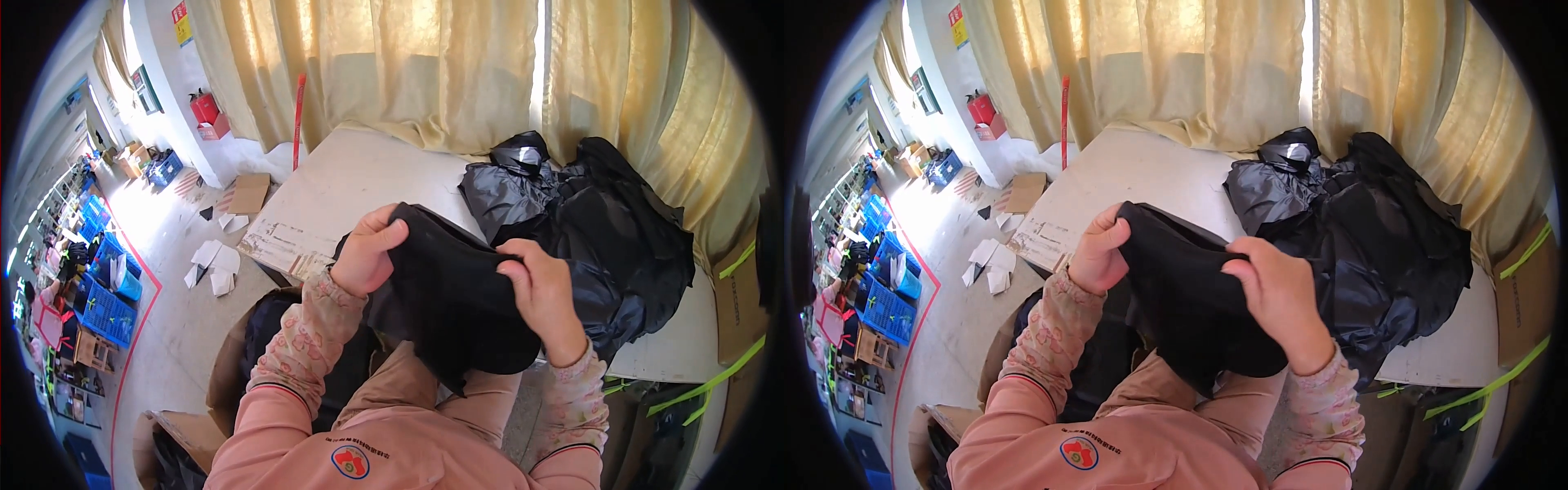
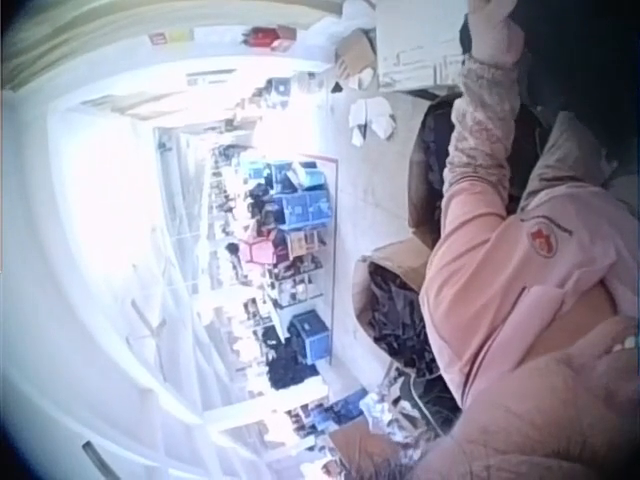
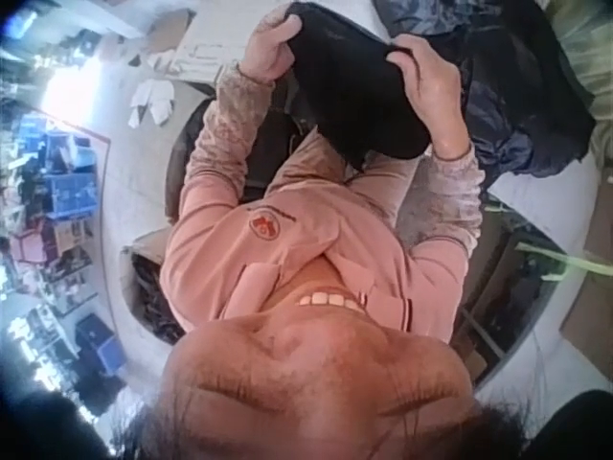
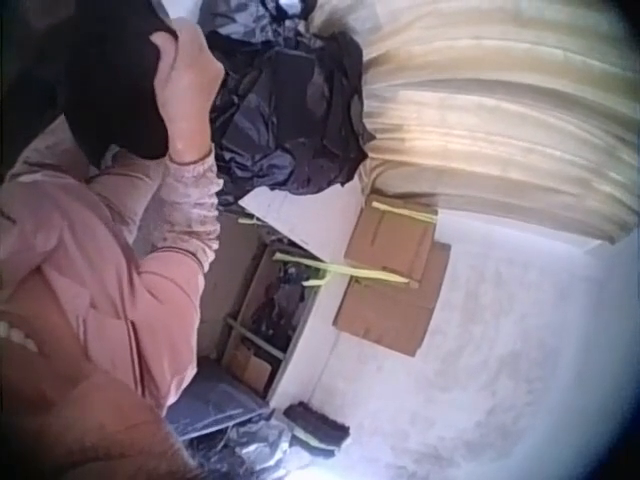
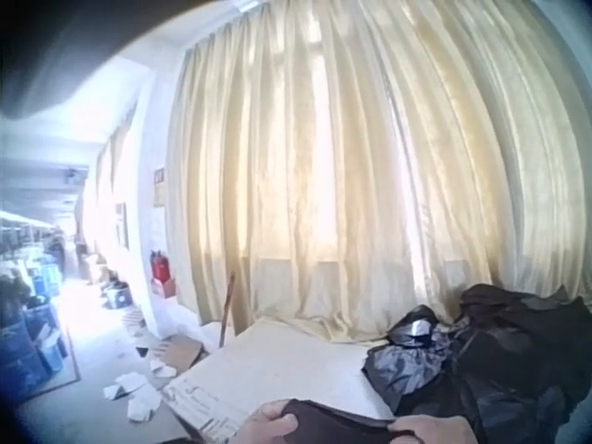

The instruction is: Inspecting and sorting black fabric parts for manufacturing.

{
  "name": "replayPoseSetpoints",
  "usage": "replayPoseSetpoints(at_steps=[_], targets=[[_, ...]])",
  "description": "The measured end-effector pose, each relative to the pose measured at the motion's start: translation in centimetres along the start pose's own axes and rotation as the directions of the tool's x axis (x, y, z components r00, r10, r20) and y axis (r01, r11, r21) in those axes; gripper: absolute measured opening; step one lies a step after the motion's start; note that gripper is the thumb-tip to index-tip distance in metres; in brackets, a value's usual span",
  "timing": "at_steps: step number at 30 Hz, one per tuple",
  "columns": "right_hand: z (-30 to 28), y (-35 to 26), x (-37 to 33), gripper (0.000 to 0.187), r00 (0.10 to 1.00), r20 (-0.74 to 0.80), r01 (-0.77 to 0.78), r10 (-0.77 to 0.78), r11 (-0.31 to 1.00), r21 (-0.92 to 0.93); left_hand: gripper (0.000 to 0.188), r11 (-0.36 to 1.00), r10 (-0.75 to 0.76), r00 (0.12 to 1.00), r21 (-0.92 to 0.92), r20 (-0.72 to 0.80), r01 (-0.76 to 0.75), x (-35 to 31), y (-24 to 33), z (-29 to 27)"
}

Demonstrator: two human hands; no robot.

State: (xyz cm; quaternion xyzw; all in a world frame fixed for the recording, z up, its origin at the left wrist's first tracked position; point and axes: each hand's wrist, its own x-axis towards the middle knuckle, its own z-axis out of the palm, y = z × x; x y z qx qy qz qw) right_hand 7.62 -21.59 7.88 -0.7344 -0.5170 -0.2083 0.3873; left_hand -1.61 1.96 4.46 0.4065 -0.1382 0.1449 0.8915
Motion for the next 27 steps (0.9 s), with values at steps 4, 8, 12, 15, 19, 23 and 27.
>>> replayPoseSetpoints(at_steps=[4,8,12,15,19,23,27], targets=[[-1.6,-0.5,1.2,0.033,0.992,0.067,0.111,-0.108,0.993,-0.031,0.058,0.945,-0.065,0.996,0.324,0.062,0.042,0.1,2.4,2.3],[-2.4,-0.3,1.7,0.03,0.961,0.182,0.227,-0.208,0.969,-0.096,0.036,0.523,-0.318,0.932,0.852,0.175,0.018,0.6,5.0,2.3],[-2.2,-0.6,2.7,0.025,0.933,0.117,0.36,-0.341,0.9,-0.248,0.016,0.32,-0.21,0.968,0.945,0.139,-0.066,0.7,3.9,1.0],[-1.1,0.3,2.9,0.021,0.969,0.026,0.244,-0.246,0.932,-0.268,0.014,0.121,0.048,0.995,0.989,0.082,-0.087,1.4,3.2,0.1],[-2.0,2.0,5.1,0.011,0.981,-0.19,-0.001,-0.031,0.986,-0.166,0.019,0.43,0.154,0.967,0.895,-0.203,0.12,0.3,2.1,-5.2],[-3.8,5.2,8.2,0.015,0.964,-0.229,-0.136,0.135,0.991,0.011,0.055,0.888,-0.161,0.978,0.413,-0.132,0.202,-6.7,-3.5,-12.2],[-3.3,5.6,9.5,0.023,0.932,-0.232,-0.209,0.279,0.935,0.287,0.041,0.84,-0.349,0.873,0.3,-0.341,0.452,-11.9,-9.2,-8.7]])
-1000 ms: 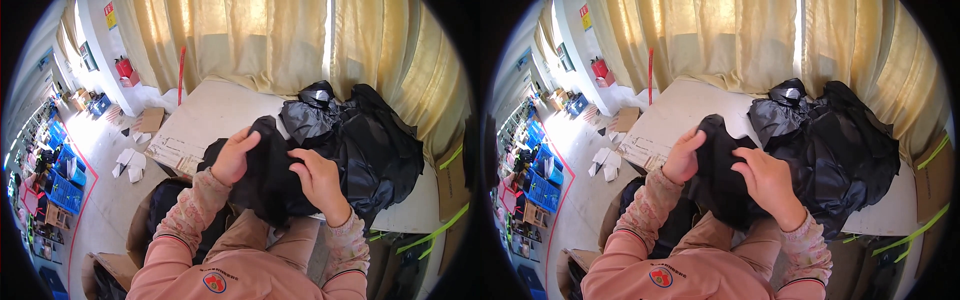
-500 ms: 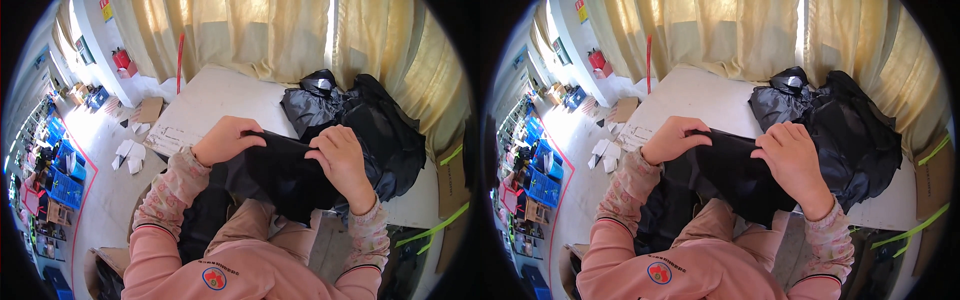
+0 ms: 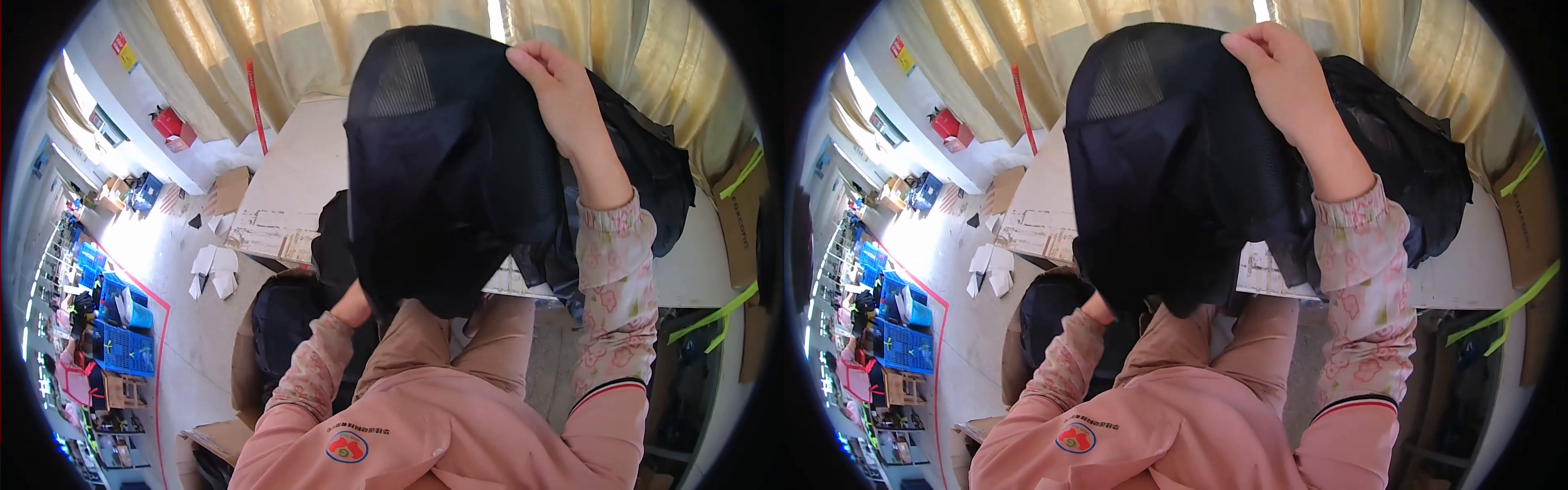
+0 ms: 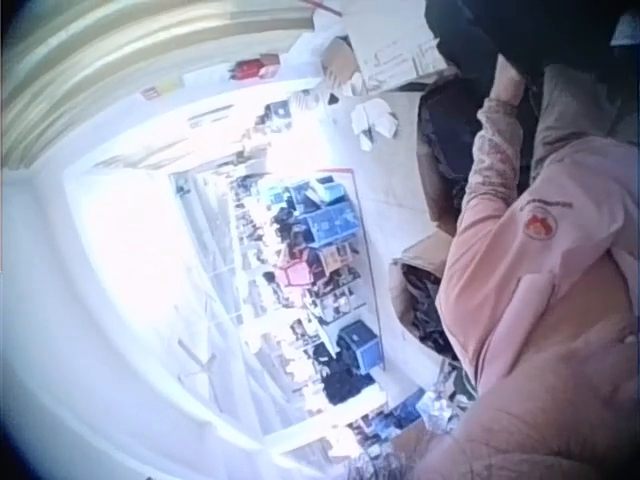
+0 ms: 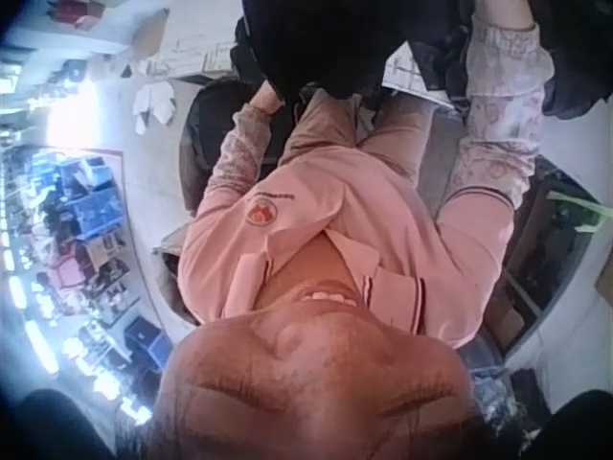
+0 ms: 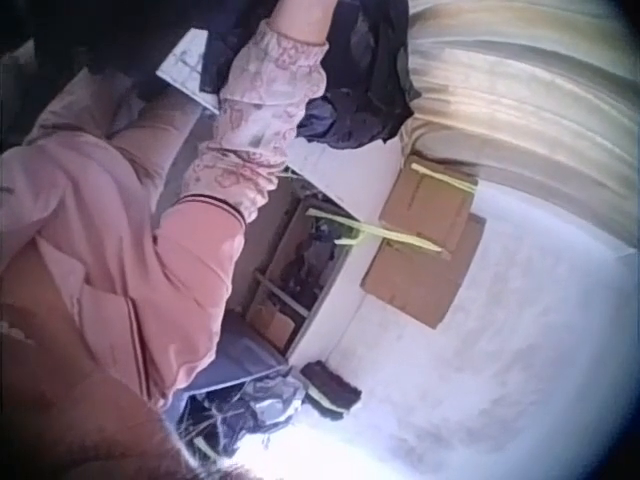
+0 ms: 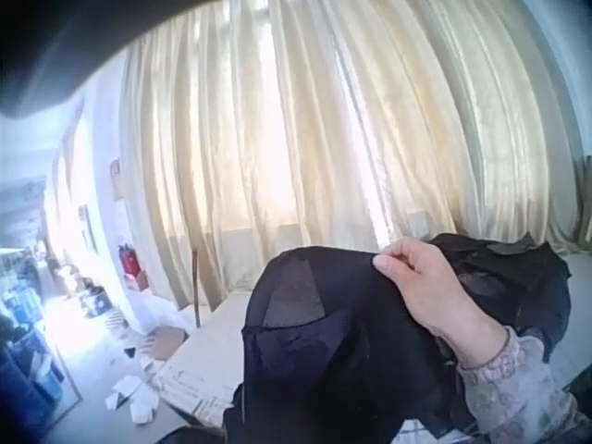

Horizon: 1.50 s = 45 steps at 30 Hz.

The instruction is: Inspecting and sorting black fabric parts for manufacturing.

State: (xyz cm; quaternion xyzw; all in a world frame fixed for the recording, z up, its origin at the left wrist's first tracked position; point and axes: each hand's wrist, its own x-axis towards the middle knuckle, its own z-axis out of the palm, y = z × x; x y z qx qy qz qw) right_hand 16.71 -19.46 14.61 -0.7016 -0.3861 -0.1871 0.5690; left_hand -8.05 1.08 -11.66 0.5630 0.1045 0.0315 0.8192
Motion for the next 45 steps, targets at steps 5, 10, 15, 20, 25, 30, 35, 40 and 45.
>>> replayPoseSetpoints(at_steps=[5,10,15,20,25,30,35,40,45], targets=[[1.2,-1.5,-0.1,0.026,0.988,0.016,-0.154,0.155,0.949,0.275,0.038,0.984,0.173,0.967,0.005,0.185,-0.177,0.2,-2.2,3.4],[0.9,-3.3,-0.1,0.027,0.971,-0.056,-0.197,0.233,0.908,0.369,0.056,0.995,0.028,0.942,-0.101,0.334,0.006,0.5,-6.3,2.9],[0.5,-3.5,0.2,0.021,0.967,-0.037,-0.207,0.253,0.86,0.467,0.059,0.918,0.227,0.949,-0.372,0.218,-0.135,-0.1,-4.8,7.7],[1.4,-3.7,-1.3,0.022,0.964,0.049,-0.255,0.261,0.861,0.44,0.047,0.609,0.17,0.976,-0.793,0.138,0.006,2.4,1.1,8.5],[4.5,-0.8,-5.1,0.017,0.94,0.3,-0.238,0.159,0.939,0.248,0.043,0.592,0.118,0.977,-0.802,0.176,0.073,5.5,3.0,5.7],[6.8,-0.3,-8.2,0.01,0.87,0.458,-0.332,0.18,0.902,0.276,0.04,0.537,0.077,0.987,-0.84,0.142,0.079,6.7,2.8,6.0],[7.4,-0.5,-9.0,0.011,0.928,0.371,-0.138,0.037,0.959,0.249,0.044,0.509,0.124,0.947,-0.838,0.295,0.194,5.0,5.5,9.3],[8.8,-3.0,-10.0,0.013,0.921,0.31,0.18,-0.234,0.964,0.194,0.047,0.72,-0.138,0.967,-0.649,0.214,0.246,4.4,0.4,9.5],[10.4,-3.7,-14.5,0.017,0.786,0.508,0.332,-0.351,0.934,0.132,0.043,0.943,0.159,0.948,-0.326,0.278,-0.063,6.5,-2.1,8.4]])
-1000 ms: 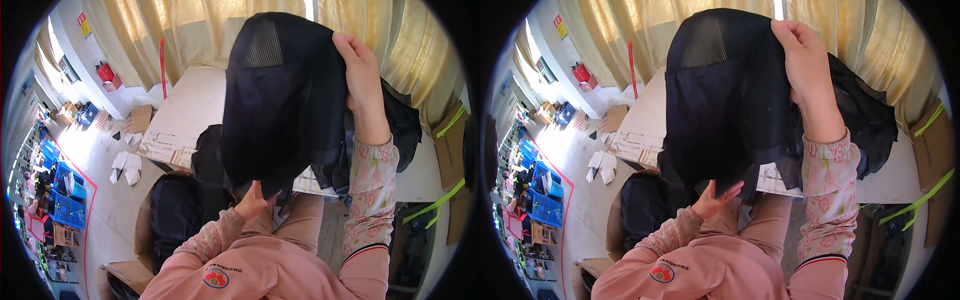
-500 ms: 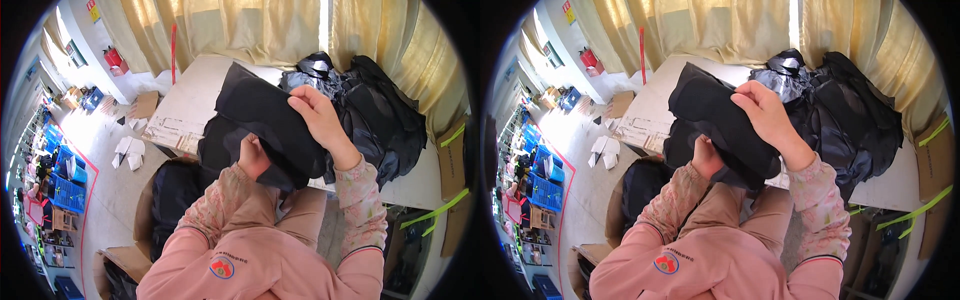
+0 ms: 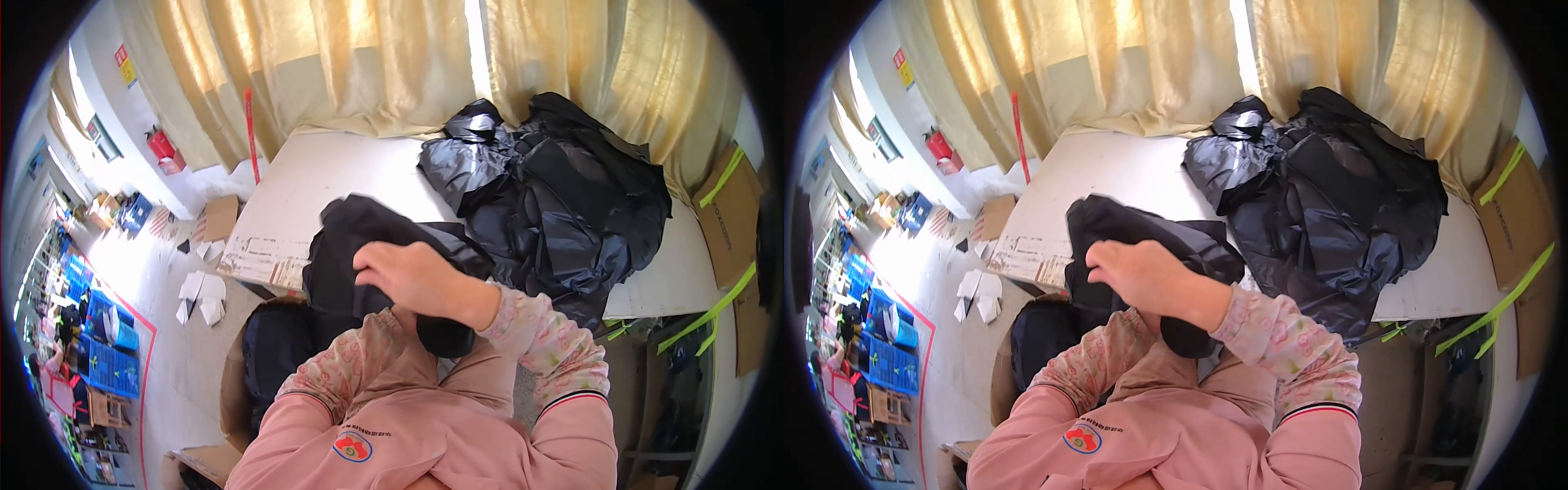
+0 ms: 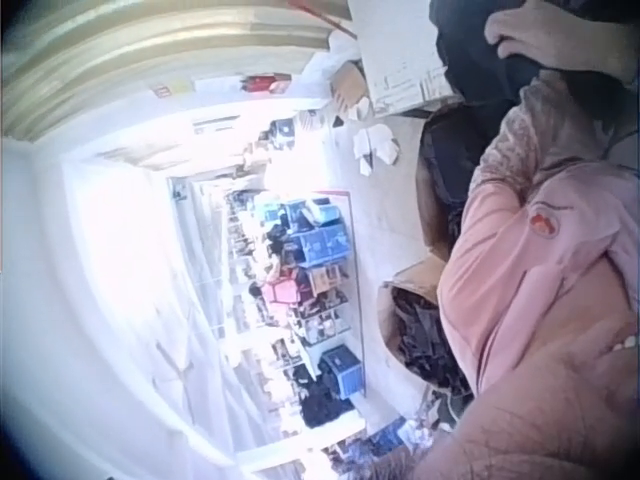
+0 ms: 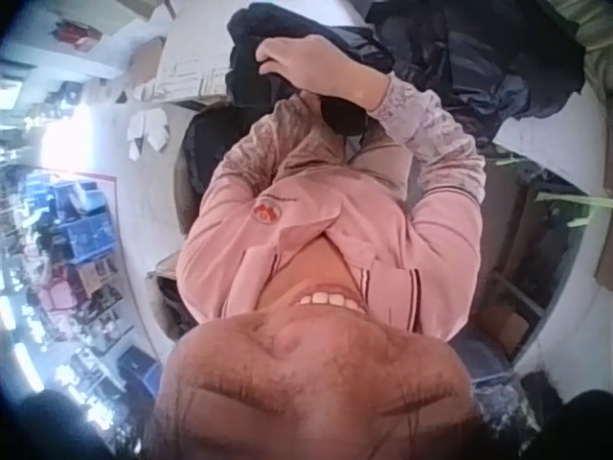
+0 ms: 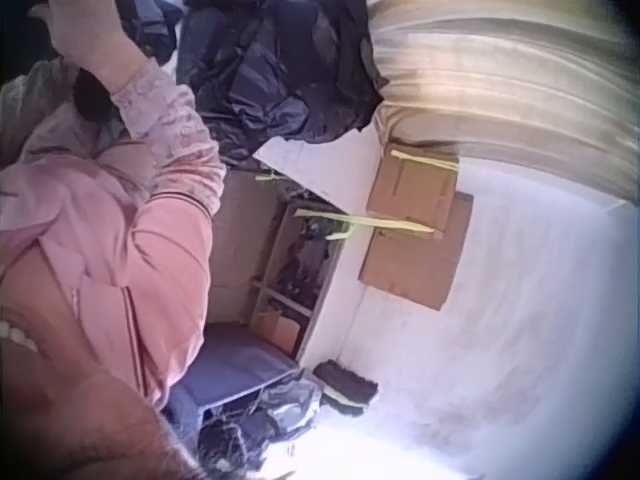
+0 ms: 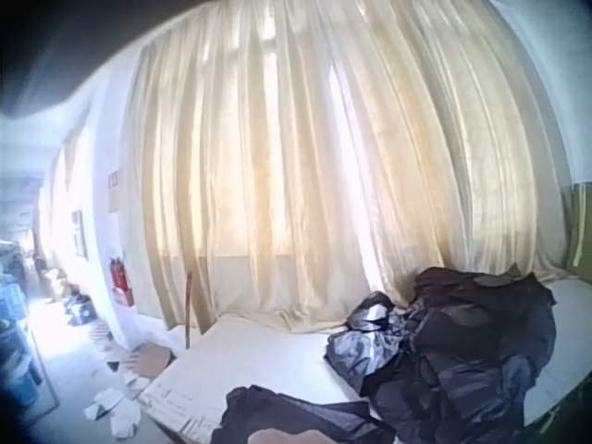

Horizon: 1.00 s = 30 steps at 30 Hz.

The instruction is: Inspecting and sorting black fabric parts for manufacturing.

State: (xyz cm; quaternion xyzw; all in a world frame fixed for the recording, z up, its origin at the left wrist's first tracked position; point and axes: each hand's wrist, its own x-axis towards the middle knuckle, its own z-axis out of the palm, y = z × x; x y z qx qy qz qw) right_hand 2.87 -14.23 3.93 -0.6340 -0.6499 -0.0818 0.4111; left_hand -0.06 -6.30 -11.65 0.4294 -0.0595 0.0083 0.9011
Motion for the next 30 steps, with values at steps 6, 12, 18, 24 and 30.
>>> replayPoseSetpoints(at_steps=[6,12,18,24,30], targets=[[-4.5,6.2,-3.8,0.01,0.928,-0.271,-0.356,0.257,0.829,-0.431,0.049,0.816,0.096,0.995,-0.575,0.039,-0.056,-1.5,3.6,0.2],[-9.5,17.6,-13.1,0.016,0.612,-0.399,-0.782,0.682,0.45,-0.43,0.059,0.787,0.223,0.969,-0.605,0.103,-0.117,-4.2,13.5,1.4],[-17.4,14.1,-10.8,0.014,0.526,-0.441,-0.484,0.727,0.682,0.548,0.048,0.944,0.239,0.952,0.277,-0.191,-0.181,-6.9,17.8,-7.8],[-16.0,11.3,-6.5,0.014,0.722,-0.234,-0.469,0.651,0.709,0.527,0.05,0.379,0.466,0.829,0.916,-0.308,0.128,-3.0,19.8,-15.6],[-12.2,4.8,3.5,0.018,0.987,0.062,-0.156,0.146,0.965,0.212,0.078,-0.23,0.288,0.762,0.815,0.579,-0.532,3.8,22.7,7.3]])
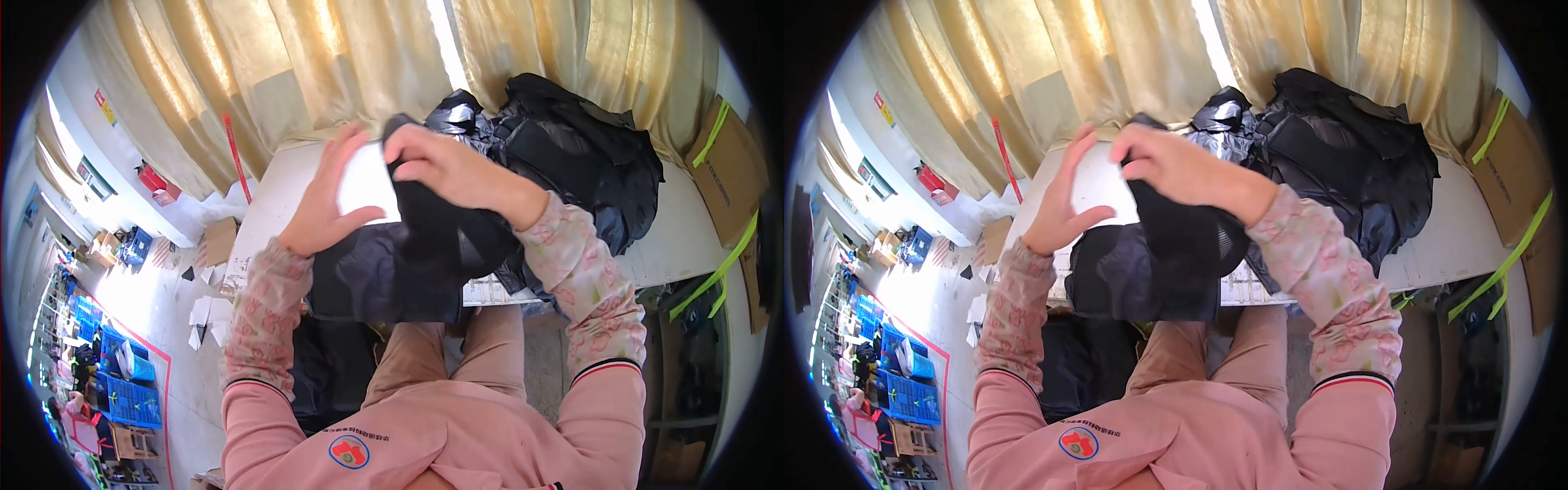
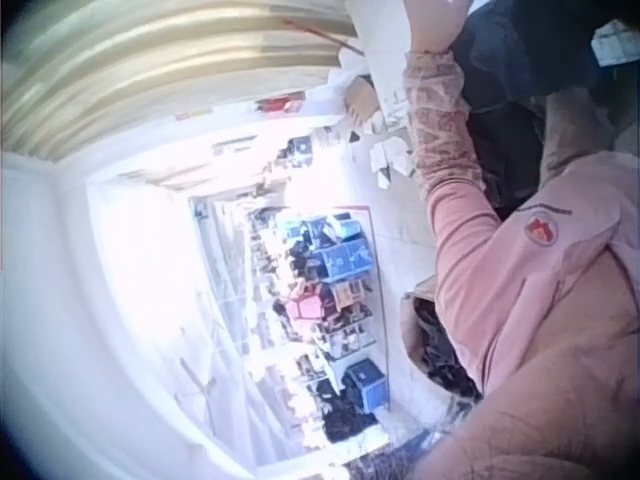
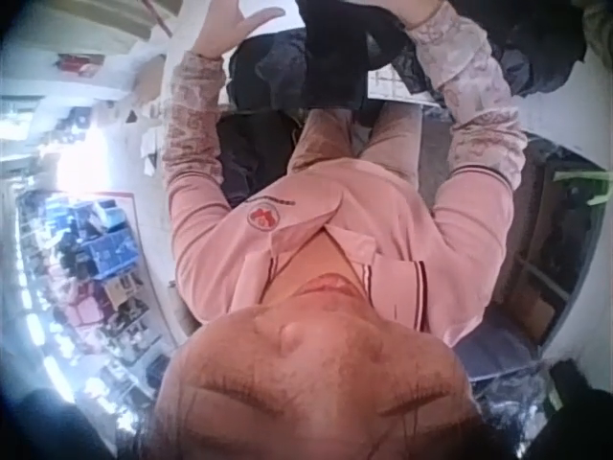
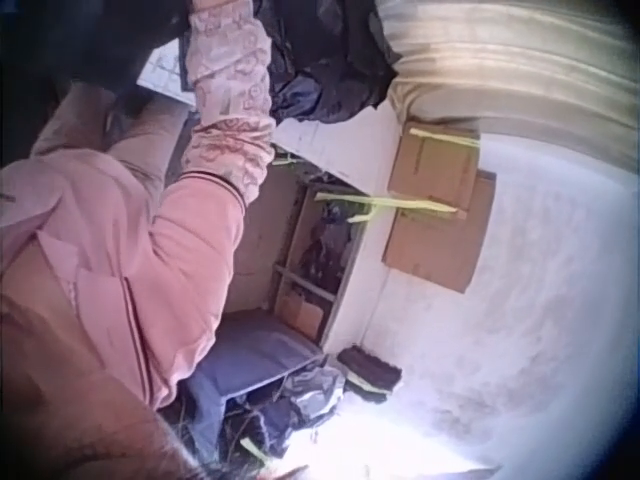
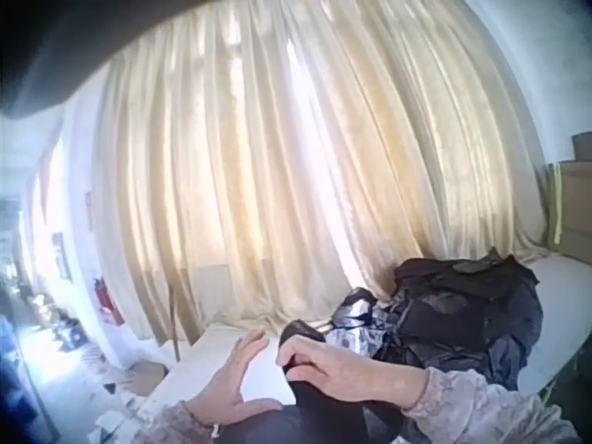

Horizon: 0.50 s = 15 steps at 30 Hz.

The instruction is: Inspecting and sorting black fabric parts for manufacturing.

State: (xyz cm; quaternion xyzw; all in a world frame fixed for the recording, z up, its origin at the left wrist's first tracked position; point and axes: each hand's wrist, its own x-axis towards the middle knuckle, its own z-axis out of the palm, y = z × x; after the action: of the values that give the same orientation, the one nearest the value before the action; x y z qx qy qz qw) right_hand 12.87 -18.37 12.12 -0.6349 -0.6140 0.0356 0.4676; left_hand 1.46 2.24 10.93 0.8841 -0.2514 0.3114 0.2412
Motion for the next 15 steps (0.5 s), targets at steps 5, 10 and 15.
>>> replayPoseSetpoints(at_steps=[5,10,15], targets=[[-0.1,-3.3,0.7,0.026,0.995,-0.068,0.056,-0.073,0.972,-0.228,0.052,0.995,-0.082,0.973,-0.046,0.217,0.094,3.9,-0.7,-2.0],[-4.7,-0.9,-5.8,0.017,0.942,-0.326,-0.154,0.081,0.966,-0.205,0.024,0.984,0.038,0.996,0.173,0.085,-0.053,5.6,-1.2,-4.9],[-7.8,0.6,-10.0,0.008,0.796,-0.573,-0.264,0.196,0.964,-0.038,0.024,0.984,-0.165,0.984,0.086,0.063,0.159,5.5,-1.6,-7.2]])
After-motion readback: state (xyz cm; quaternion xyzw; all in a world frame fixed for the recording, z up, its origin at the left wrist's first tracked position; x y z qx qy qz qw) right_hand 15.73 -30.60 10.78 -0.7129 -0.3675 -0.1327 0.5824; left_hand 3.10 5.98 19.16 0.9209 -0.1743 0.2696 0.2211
